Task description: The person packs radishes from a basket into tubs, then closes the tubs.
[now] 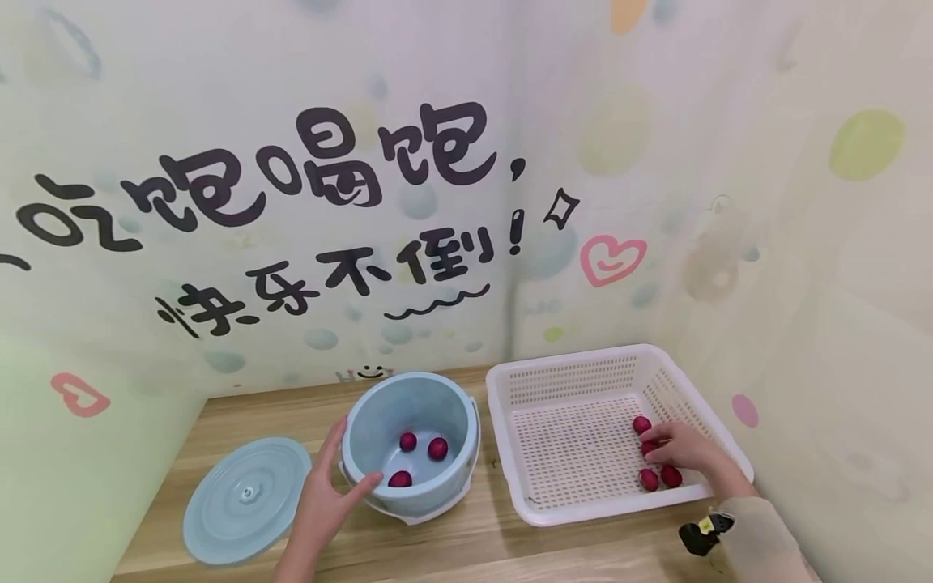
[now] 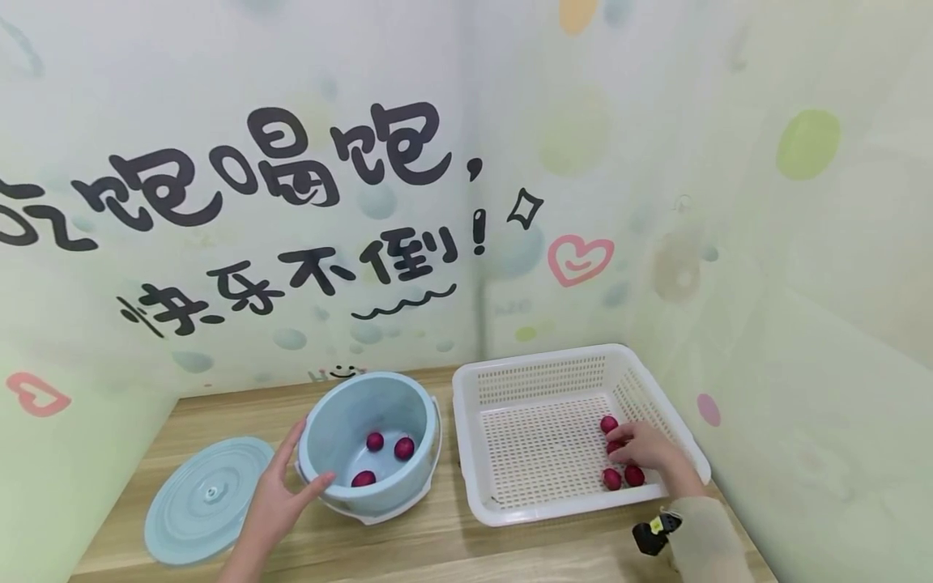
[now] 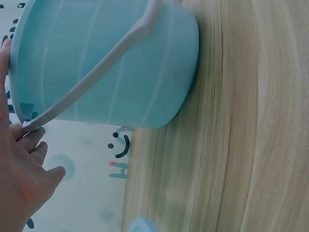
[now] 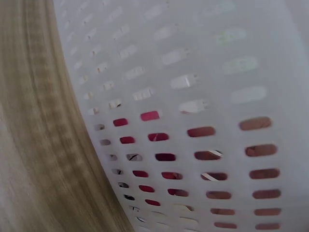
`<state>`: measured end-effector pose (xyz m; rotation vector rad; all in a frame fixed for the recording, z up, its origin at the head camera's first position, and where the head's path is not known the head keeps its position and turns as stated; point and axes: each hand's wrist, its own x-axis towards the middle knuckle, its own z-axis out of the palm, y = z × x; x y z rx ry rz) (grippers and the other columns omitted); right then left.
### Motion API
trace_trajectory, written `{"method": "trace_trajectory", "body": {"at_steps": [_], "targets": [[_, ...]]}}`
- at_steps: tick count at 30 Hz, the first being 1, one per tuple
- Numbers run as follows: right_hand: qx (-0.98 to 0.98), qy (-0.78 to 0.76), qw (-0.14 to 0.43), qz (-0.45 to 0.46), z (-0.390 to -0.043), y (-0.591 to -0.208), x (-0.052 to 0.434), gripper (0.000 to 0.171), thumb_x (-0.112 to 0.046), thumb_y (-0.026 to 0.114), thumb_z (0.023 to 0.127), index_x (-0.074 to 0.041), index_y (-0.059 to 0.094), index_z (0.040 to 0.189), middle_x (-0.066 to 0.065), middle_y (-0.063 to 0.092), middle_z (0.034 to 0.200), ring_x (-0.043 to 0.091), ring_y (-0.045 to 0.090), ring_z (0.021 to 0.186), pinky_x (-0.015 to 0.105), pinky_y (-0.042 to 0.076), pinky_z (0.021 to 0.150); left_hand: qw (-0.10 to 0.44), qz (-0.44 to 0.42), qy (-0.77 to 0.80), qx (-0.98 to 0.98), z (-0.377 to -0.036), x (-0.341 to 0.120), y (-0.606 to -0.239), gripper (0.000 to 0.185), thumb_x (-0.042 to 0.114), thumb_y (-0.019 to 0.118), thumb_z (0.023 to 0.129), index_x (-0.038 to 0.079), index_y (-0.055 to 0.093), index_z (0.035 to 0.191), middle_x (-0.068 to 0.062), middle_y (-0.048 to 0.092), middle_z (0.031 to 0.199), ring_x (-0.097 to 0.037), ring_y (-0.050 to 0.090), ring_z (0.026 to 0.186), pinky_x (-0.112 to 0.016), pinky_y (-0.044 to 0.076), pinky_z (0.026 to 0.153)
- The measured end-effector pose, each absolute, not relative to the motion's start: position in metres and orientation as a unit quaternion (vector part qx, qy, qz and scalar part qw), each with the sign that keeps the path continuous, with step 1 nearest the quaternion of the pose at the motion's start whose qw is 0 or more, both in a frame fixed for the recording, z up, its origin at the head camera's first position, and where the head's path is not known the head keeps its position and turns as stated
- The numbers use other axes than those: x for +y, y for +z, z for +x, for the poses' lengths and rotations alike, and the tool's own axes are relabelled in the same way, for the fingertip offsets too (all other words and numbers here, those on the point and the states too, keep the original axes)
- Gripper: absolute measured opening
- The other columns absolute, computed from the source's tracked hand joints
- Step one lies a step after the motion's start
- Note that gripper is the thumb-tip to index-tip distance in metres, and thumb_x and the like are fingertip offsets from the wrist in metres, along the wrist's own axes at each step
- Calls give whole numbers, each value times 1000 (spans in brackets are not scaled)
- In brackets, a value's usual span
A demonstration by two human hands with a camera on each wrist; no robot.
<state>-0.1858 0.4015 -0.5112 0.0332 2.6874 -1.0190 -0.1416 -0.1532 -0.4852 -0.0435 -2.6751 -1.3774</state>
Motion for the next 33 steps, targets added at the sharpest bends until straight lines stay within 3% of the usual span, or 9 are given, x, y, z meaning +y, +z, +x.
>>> {"method": "trace_trajectory", "body": {"at_steps": [4,12,33], "targets": [[938,-323,126,15,-188,-516,398,29,-5,75,81,2,71,109,14,69,99,23,56,87,29,50,73,71,-16,-457,-887,-140,-154,-487,97,39,81,82,19,26,159,-18,25,164,-47,26,149,-68,33,113],[917,-374,136,35,-182,-527,393,22,3,72,81,6,70,102,8,68,87,16,61,76,27,55,66,43,2,-457,-888,-134,-155,-484,101,45,81,81,20,23,159,-17,23,165,-47,25,149,-67,34,114],[913,-390,110,44,-193,-519,397,26,-2,72,83,8,69,107,16,69,97,16,61,79,26,55,67,66,-9,-460,-886,-141,-152,-484,98,40,81,81,14,28,158,-20,23,164,-48,24,149,-68,31,115]]}}
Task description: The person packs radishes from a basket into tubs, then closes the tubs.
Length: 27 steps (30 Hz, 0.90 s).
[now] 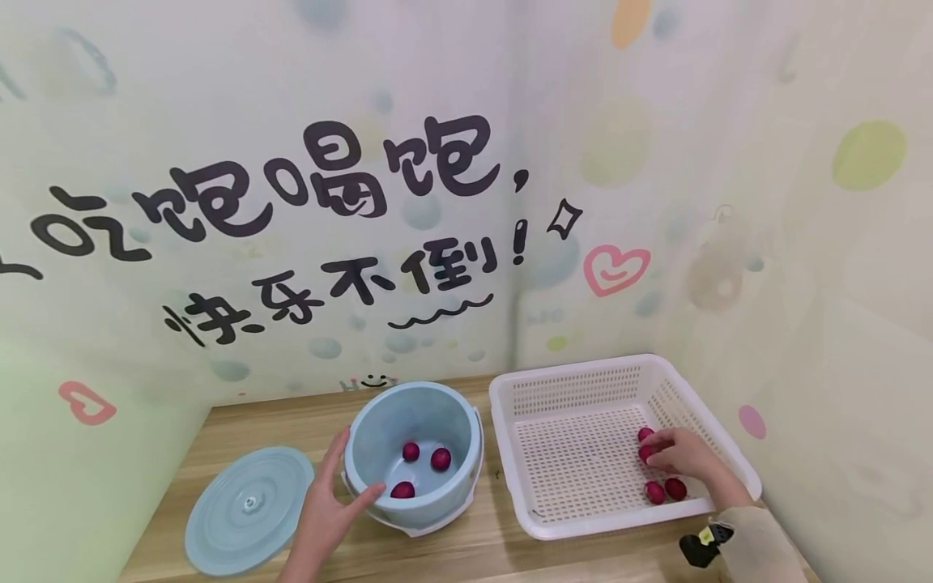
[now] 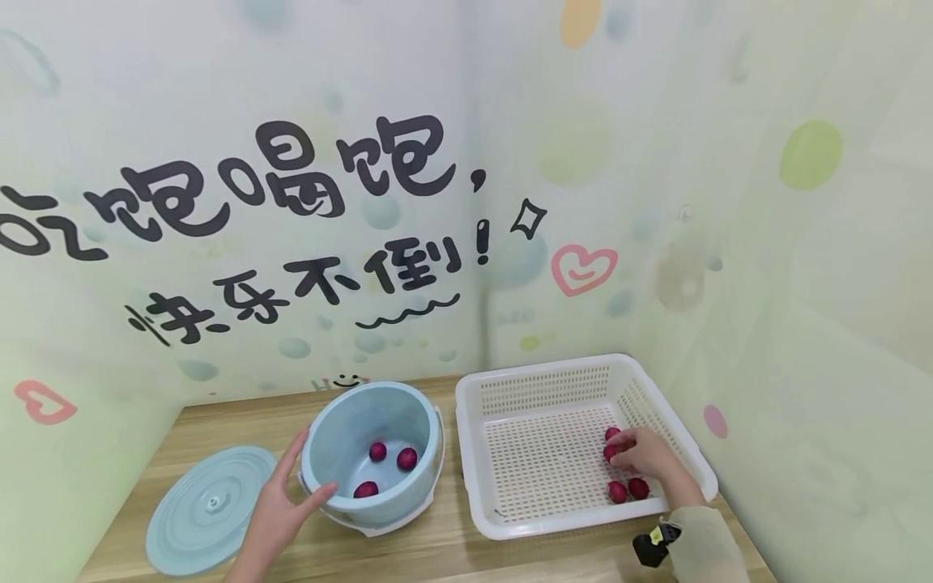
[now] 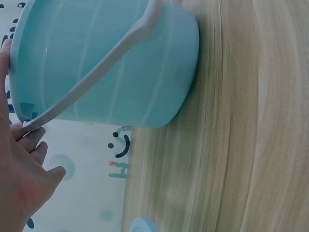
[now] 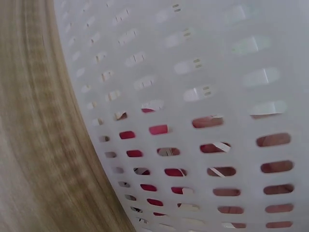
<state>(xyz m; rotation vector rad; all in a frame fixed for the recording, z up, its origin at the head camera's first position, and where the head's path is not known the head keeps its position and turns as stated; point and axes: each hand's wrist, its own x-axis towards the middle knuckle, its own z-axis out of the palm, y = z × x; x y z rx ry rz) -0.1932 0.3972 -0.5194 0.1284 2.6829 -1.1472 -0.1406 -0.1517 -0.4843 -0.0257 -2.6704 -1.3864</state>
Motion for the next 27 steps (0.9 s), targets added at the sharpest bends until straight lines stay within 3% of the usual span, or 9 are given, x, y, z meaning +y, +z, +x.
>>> {"method": "trace_trajectory", "body": {"at_steps": [14,19,27], "targets": [[908,-410,81,34,-190,-506,385,39,-11,74,86,4,67,120,17,70,106,19,65,86,32,60,72,61,-5,-462,-885,-140,-151,-483,98,42,81,81,14,27,158,-19,23,165,-47,24,150,-67,30,116],[907,-417,62,10,-189,-497,375,39,-11,74,87,5,65,121,16,71,102,21,66,88,31,61,72,55,-2,-461,-886,-141,-151,-484,100,44,81,81,16,26,159,-19,23,165,-46,24,150,-66,31,116],[883,-466,40,-20,-188,-478,355,36,-12,75,87,7,64,115,24,69,110,30,72,97,32,63,75,53,-4,-458,-887,-142,-152,-483,100,45,81,81,17,24,159,-19,23,165,-47,25,149,-66,32,115]]}}
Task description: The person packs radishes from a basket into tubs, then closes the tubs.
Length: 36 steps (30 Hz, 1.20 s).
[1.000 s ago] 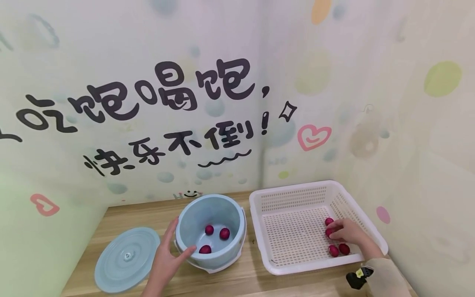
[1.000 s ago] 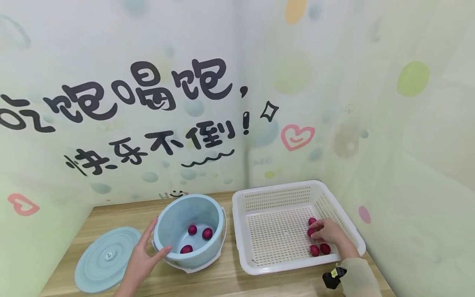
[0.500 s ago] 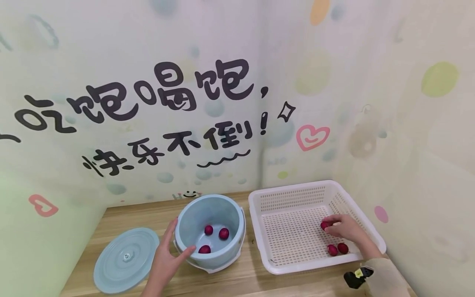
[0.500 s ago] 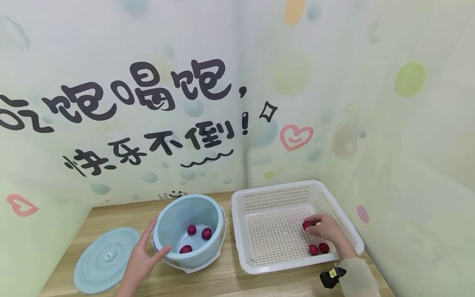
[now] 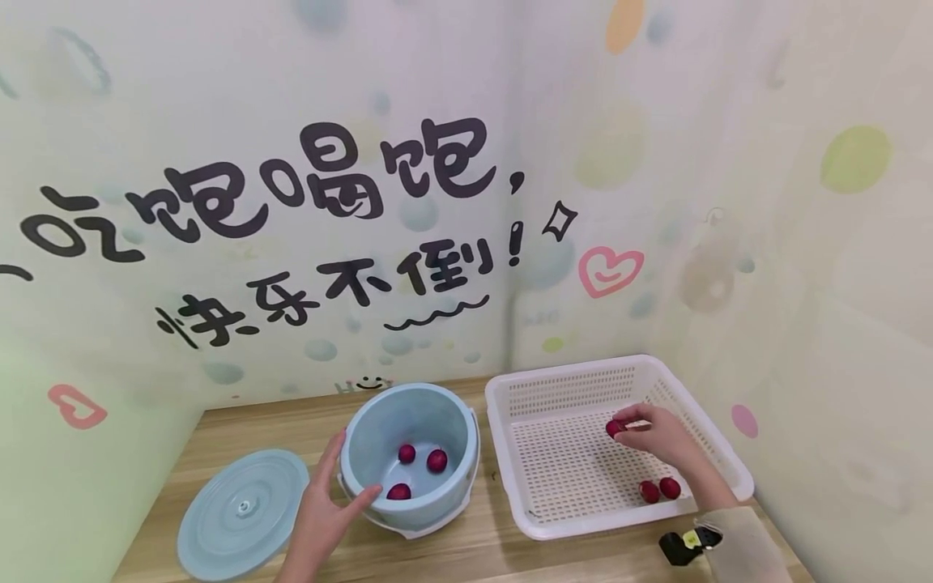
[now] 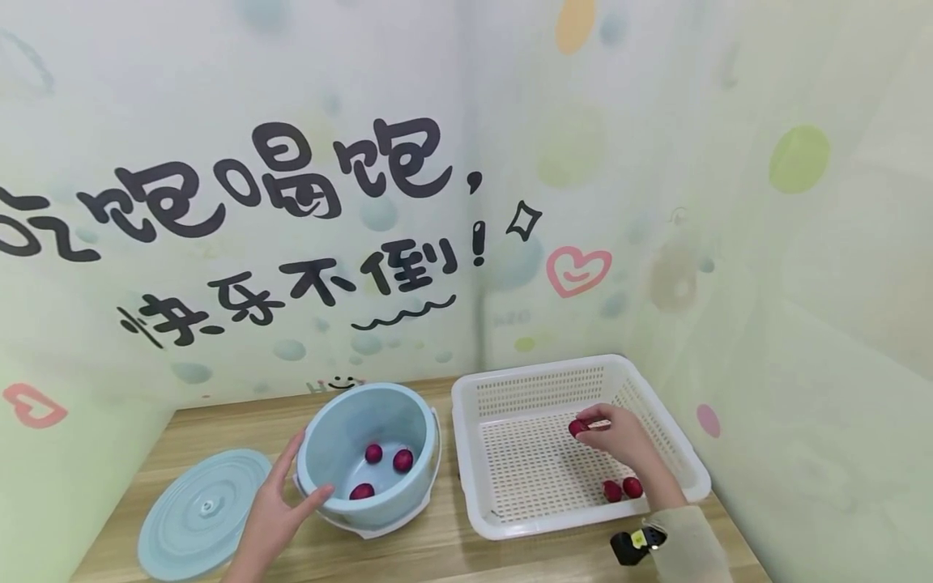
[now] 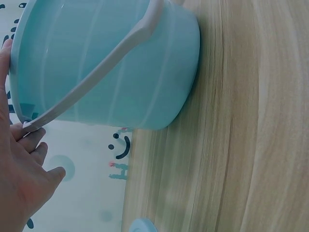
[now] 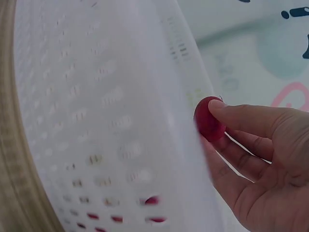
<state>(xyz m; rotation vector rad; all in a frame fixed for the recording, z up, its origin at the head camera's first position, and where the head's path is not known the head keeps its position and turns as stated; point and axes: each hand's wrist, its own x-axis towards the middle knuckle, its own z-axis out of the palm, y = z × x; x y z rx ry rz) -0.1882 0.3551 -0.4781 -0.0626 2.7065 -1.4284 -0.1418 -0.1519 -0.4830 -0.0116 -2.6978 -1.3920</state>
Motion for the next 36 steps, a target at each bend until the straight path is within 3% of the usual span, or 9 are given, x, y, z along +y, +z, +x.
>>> {"method": "trace_trajectory", "body": {"at_steps": [14,26,36], "targets": [[885,-463,20,-54,-186,-449,312,32,-14,76,87,2,69,115,20,72,108,30,72,98,36,64,77,64,-8,-462,-885,-140,-152,-483,98,41,81,81,13,27,158,-20,24,164,-48,24,149,-67,31,115],[866,-494,29,-79,-193,-435,276,31,-13,75,88,1,69,115,20,72,107,24,71,94,29,62,74,51,1,-456,-888,-140,-152,-480,99,46,80,81,15,26,159,-20,22,165,-48,24,149,-67,32,115],[852,-509,19,-119,-201,-430,248,30,-12,76,86,1,71,113,19,73,105,23,72,91,36,64,78,47,4,-457,-888,-140,-153,-483,100,49,79,81,18,25,159,-18,22,166,-47,24,150,-67,34,113]]}}
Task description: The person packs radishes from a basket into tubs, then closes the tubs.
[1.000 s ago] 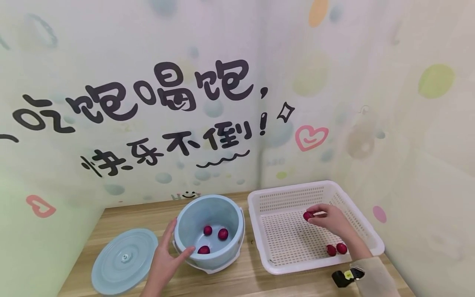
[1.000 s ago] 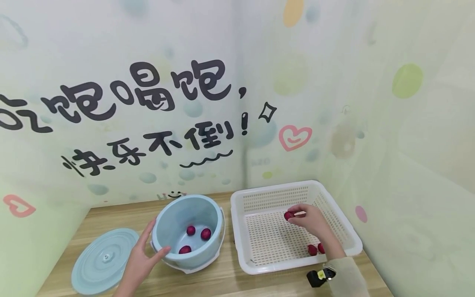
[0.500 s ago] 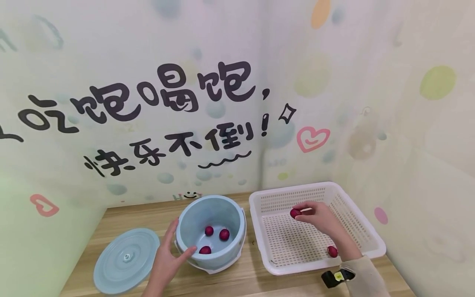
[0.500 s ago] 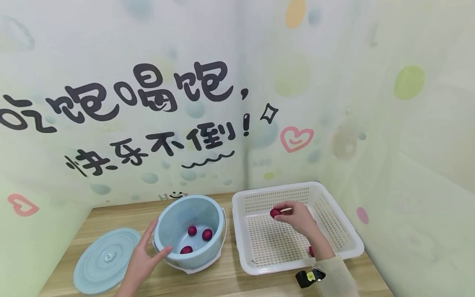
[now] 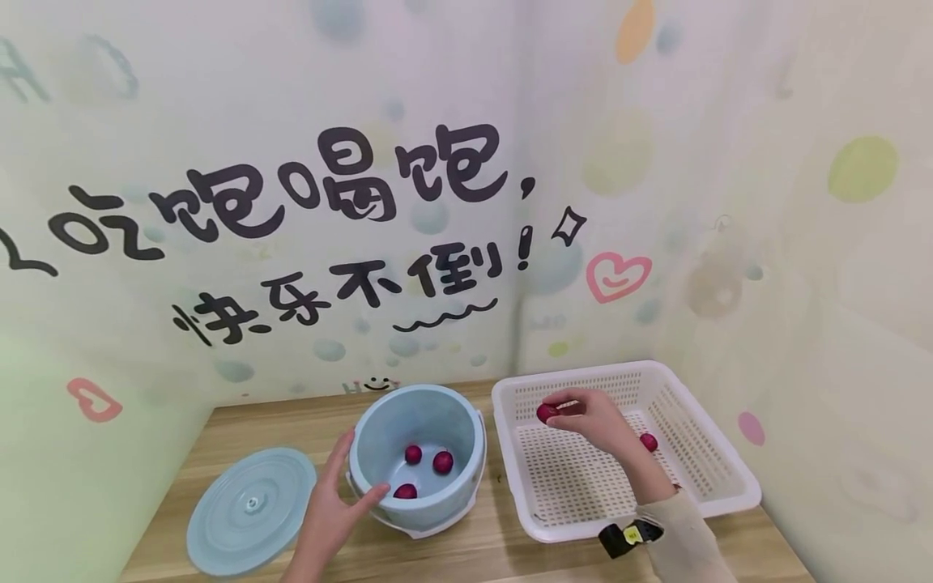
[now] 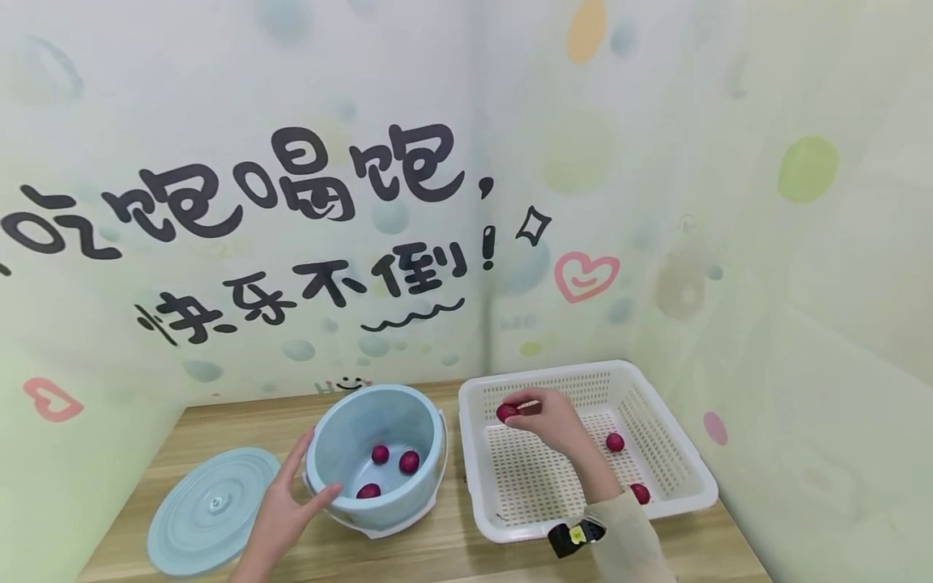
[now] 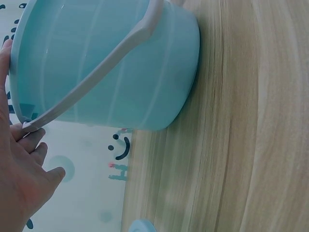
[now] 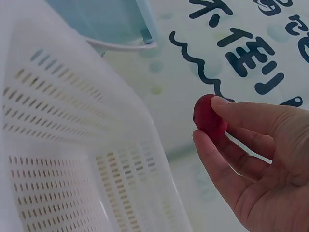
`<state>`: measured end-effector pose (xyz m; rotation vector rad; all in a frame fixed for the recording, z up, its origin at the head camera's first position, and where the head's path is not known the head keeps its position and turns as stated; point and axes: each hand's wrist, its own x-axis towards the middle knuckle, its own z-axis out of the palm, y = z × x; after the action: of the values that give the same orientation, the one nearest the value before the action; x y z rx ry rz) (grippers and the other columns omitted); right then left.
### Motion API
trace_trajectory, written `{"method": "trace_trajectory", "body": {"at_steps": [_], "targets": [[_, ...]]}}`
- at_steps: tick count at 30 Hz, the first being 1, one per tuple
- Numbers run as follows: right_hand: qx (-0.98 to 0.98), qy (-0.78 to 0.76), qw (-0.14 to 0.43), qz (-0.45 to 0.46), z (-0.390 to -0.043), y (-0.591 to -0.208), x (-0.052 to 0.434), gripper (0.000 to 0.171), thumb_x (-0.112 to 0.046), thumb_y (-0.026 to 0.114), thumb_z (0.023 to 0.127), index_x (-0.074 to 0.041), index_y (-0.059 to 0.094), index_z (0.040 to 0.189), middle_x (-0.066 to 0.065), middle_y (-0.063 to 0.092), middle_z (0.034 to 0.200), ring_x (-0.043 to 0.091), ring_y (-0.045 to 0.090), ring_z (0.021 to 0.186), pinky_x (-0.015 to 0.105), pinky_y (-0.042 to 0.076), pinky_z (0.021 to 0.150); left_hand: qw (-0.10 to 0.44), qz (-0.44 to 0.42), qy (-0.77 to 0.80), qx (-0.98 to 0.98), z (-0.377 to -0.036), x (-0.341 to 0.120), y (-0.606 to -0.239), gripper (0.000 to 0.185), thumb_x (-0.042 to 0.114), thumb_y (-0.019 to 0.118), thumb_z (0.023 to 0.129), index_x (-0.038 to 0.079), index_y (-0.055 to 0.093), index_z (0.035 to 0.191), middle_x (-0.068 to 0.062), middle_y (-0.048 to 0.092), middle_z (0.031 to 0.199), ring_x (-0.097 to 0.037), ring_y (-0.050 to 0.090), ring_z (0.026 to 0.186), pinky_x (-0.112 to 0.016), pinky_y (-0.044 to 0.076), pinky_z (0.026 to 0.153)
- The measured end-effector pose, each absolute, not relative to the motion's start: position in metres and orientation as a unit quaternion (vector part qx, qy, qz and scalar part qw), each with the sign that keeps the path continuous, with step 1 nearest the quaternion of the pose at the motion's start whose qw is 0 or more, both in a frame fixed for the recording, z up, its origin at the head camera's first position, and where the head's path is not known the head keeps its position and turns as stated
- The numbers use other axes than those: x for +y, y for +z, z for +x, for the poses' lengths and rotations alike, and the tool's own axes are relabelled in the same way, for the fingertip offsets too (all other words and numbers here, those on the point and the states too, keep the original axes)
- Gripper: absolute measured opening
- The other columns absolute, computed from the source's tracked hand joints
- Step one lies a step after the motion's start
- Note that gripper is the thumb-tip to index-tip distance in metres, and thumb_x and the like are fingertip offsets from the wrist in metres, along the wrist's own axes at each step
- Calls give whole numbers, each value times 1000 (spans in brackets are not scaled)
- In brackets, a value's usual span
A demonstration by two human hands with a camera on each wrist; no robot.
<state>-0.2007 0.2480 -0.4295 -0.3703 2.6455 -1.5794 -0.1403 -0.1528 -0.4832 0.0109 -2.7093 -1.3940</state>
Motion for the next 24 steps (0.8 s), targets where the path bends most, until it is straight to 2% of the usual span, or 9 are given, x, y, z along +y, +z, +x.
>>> {"method": "trace_trajectory", "body": {"at_steps": [5,10,24], "targets": [[849,-511,21,-133,-203,-427,235,30,-11,76,86,1,71,113,19,74,105,26,73,94,31,63,76,53,-2,-458,-887,-140,-153,-484,99,48,79,81,16,26,159,-18,22,165,-47,25,149,-67,34,113],[850,-509,30,-133,-203,-425,222,28,-12,76,87,-2,72,113,17,74,105,23,71,94,30,63,77,62,-8,-461,-885,-140,-153,-485,98,46,80,81,15,27,158,-19,23,165,-47,25,149,-68,34,113],[825,-532,52,-185,-202,-418,183,27,-8,75,86,2,71,111,21,74,106,26,72,93,26,63,76,61,-6,-465,-883,-141,-153,-485,99,46,80,81,16,26,158,-18,24,165,-47,25,149,-68,32,114]]}}
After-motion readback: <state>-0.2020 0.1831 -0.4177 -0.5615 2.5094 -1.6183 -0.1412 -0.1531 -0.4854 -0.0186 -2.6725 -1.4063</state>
